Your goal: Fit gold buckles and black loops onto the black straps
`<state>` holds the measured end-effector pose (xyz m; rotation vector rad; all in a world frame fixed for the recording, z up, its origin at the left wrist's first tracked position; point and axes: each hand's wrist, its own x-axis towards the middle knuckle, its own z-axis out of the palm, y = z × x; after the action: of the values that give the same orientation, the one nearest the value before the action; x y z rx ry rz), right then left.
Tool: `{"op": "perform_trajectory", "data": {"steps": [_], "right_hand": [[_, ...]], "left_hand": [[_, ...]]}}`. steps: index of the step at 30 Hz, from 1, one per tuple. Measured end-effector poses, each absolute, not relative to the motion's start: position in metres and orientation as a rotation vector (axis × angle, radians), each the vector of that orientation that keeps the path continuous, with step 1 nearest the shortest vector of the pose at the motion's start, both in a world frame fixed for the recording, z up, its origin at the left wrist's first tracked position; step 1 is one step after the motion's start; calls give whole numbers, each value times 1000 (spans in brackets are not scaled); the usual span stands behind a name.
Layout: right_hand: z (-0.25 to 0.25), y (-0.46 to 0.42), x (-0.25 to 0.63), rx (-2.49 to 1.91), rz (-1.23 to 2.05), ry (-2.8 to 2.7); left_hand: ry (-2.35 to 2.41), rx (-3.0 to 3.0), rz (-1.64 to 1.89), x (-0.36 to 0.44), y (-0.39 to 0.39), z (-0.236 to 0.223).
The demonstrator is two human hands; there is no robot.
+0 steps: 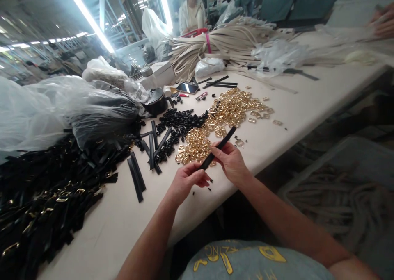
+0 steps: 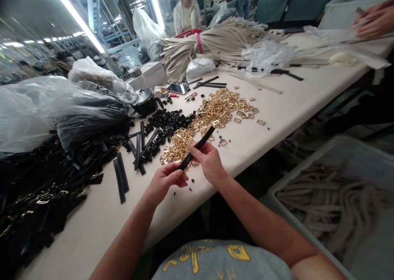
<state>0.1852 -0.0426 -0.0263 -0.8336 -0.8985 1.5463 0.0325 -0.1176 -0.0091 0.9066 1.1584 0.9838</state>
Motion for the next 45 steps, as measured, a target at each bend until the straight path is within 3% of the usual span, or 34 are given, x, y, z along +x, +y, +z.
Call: {"op": "perform_trajectory", "data": {"steps": [3,7,9,12,17,27,37,45], "right_hand": [[-33,-32,200,-898,1310,-1066],[-18,-25,221,-978,523,-1487],[-7,-30,223,-814,386,-1891],[-1,-42,216,-522,523,-2292],[-15,-50,208,-567,718,-2203],[-27,-50,210,-614,593,-2219],[-32,-50,209,-752,596,-2215],[-29,-46,216,-845,603,-2142]], "left_hand": [[1198,844,1015,29,-116,-12],[1178,835,951,24,-114,-14],[1155,865,910,24,-114,-14],[1127,894,894,22,-114,-15],[1081,797,911,15,-114,-17],[1058,648,919,15,-111,-23],[1473,1778,1138,27,-112,-12],[1426,1893,1381,21,-122,-10]]}}
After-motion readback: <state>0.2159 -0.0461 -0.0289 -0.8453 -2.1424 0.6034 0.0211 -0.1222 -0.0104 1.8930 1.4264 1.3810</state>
